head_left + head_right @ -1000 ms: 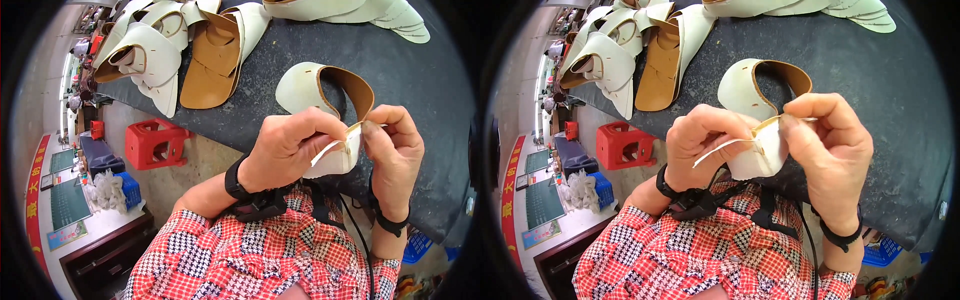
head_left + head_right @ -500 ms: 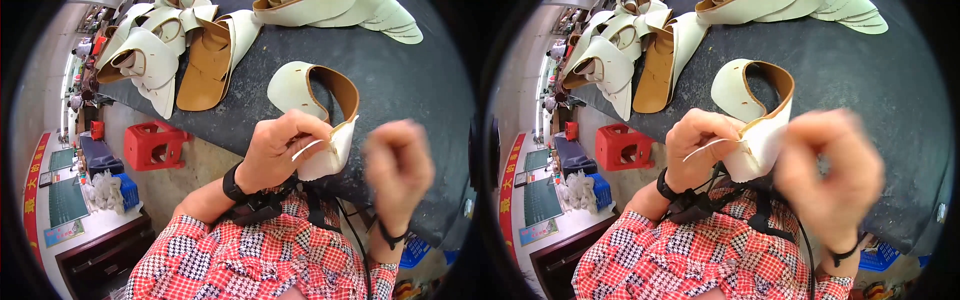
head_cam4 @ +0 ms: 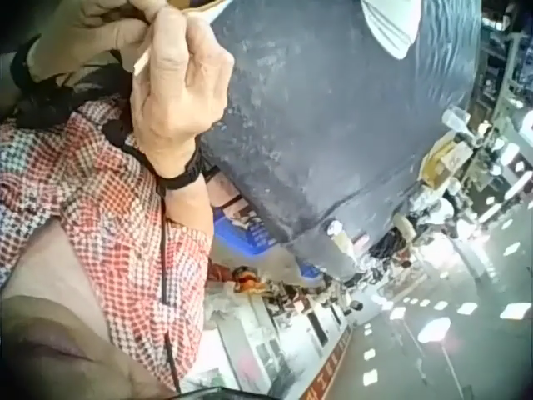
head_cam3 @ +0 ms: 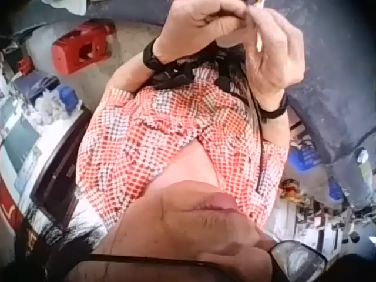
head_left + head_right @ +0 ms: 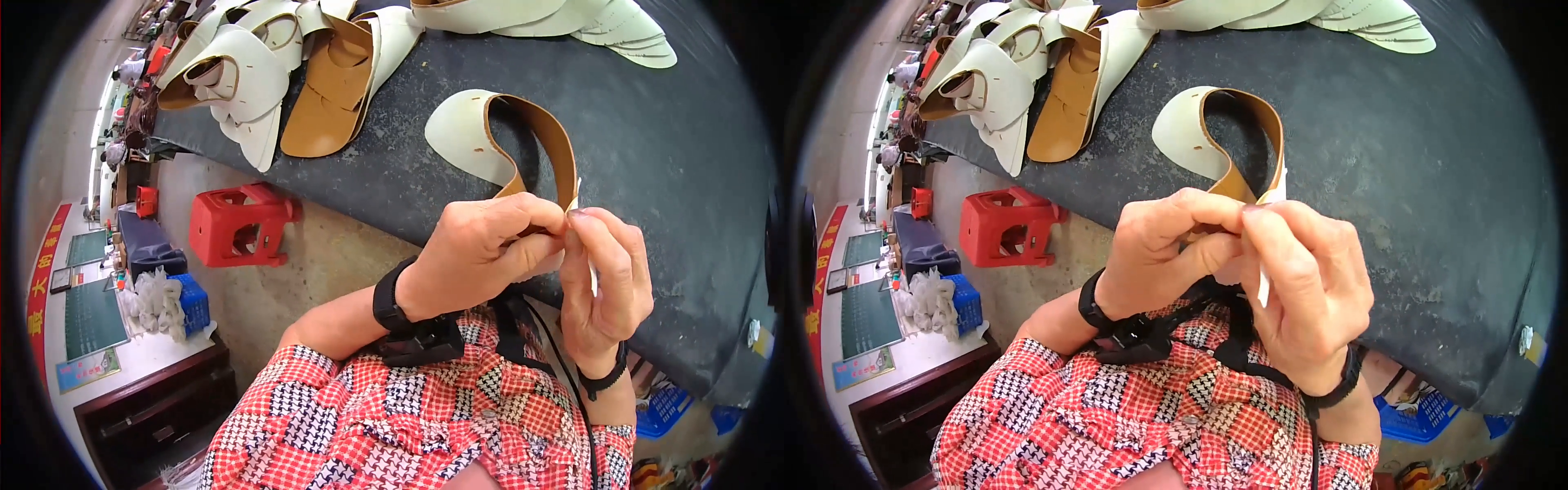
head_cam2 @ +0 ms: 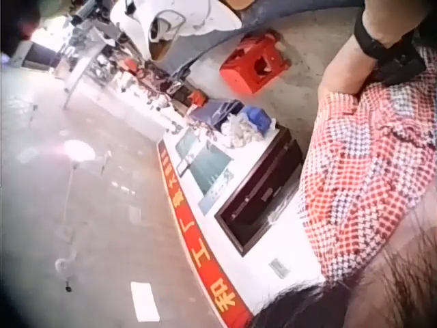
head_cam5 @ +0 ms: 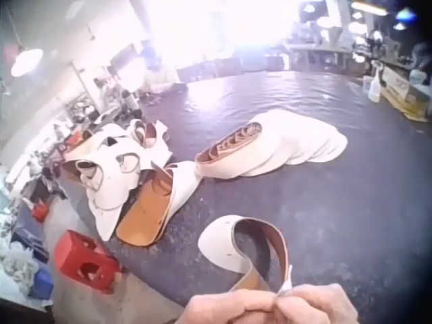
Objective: The person is assembling white shoe components by peeling off protective adhesive strips and sticking parts together at a manufacturing station.
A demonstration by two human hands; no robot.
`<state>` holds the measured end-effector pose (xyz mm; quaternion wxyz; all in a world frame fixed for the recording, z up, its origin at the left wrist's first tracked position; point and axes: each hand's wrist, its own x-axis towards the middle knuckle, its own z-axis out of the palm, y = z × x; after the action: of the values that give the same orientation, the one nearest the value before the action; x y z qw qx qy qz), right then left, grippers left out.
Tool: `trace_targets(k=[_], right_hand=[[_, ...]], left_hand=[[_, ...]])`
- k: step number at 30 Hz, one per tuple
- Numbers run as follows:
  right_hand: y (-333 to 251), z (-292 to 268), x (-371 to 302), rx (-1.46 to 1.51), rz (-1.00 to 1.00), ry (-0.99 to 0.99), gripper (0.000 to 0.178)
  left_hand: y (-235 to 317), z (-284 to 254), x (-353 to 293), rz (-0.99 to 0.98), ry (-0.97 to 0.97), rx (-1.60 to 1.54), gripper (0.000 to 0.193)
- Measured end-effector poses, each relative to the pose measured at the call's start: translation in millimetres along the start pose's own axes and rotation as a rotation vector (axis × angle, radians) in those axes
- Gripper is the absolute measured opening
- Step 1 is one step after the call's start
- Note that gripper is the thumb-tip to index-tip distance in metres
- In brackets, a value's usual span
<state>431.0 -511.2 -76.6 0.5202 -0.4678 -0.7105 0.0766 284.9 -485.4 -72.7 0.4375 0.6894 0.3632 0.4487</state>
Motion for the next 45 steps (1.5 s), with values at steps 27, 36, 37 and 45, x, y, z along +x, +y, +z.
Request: trace_targets(k=[27,36,37,45], right_hand=[[-22.3,23.3,-8.2,-0.373,-0.170,0.027,0.032],[-25.9,31.4,-12.5,-0.338,-0.067,0.032,0.036],[-24.0,32.1,-13.3,-0.341,-0.068,0.032,0.036],[-15.0,31.2,-14.6,-0.338,-0.095,0.034,0.041]], left_hand=[[4.8,-35.4,46.4,-0.712,-0.326,-0.724,0.018],[2.0,-32.8,51.5,-0.698,-0.276,-0.663,0.020],[1.2,-31.8,52.4,-0.697,-0.278,-0.665,0.020],[-1.7,-22.2,56.5,-0.721,-0.249,-0.693,0.019]])
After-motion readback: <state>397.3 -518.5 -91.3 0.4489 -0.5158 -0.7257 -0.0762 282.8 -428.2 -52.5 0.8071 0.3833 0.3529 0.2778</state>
